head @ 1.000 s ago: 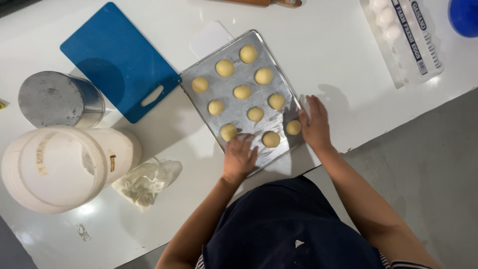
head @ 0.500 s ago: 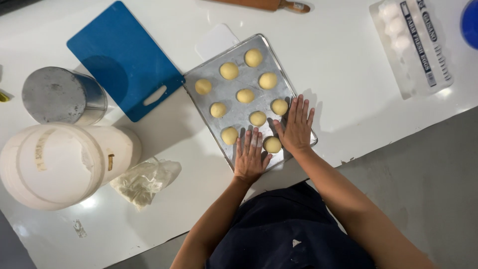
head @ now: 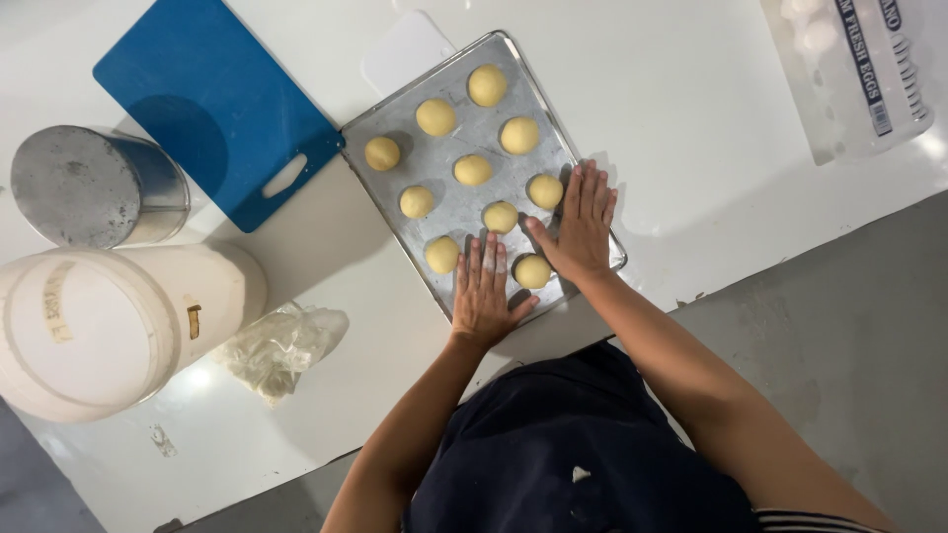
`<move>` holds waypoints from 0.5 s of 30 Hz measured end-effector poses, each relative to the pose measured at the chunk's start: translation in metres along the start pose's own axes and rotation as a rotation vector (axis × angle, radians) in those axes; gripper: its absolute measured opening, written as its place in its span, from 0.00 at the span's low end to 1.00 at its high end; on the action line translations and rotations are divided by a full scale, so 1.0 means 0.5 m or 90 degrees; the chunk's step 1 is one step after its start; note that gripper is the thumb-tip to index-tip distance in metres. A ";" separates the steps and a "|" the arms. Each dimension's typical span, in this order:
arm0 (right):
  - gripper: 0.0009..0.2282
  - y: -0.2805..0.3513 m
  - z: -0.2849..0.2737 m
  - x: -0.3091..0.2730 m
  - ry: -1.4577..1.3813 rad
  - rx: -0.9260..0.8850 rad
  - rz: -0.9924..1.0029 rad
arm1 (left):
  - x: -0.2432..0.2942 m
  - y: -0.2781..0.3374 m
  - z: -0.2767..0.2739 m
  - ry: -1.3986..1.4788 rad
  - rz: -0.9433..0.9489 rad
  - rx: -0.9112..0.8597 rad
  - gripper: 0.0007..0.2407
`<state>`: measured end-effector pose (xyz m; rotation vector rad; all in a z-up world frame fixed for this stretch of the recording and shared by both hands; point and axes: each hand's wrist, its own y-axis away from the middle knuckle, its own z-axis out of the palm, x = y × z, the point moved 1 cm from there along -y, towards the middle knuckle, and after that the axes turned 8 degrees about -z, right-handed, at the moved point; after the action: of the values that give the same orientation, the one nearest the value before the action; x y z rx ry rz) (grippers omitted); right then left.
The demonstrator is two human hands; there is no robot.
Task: Grease a baking tray, place pre-portioned dough balls on it, and flatten them by hand.
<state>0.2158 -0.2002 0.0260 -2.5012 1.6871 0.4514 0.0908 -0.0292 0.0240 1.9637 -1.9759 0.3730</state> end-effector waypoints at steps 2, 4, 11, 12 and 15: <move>0.48 -0.001 -0.018 0.026 -0.136 0.041 -0.001 | 0.007 0.005 -0.019 0.013 -0.004 0.008 0.46; 0.47 0.002 -0.046 0.054 -0.275 0.074 0.003 | 0.025 0.002 -0.047 0.028 -0.010 0.006 0.47; 0.41 0.001 -0.139 0.164 -0.409 0.180 0.174 | 0.136 -0.122 0.012 -0.023 0.037 -0.040 0.41; 0.40 0.009 -0.138 0.173 -0.391 0.176 0.188 | 0.147 -0.128 0.043 -0.013 0.048 -0.036 0.39; 0.39 0.016 -0.143 0.185 -0.373 0.175 0.169 | 0.139 -0.142 0.059 -0.055 0.055 -0.086 0.39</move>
<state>0.2539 -0.3026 0.0679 -1.7297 1.6854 0.8141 0.1605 -0.1057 0.0223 1.8449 -2.0857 0.1724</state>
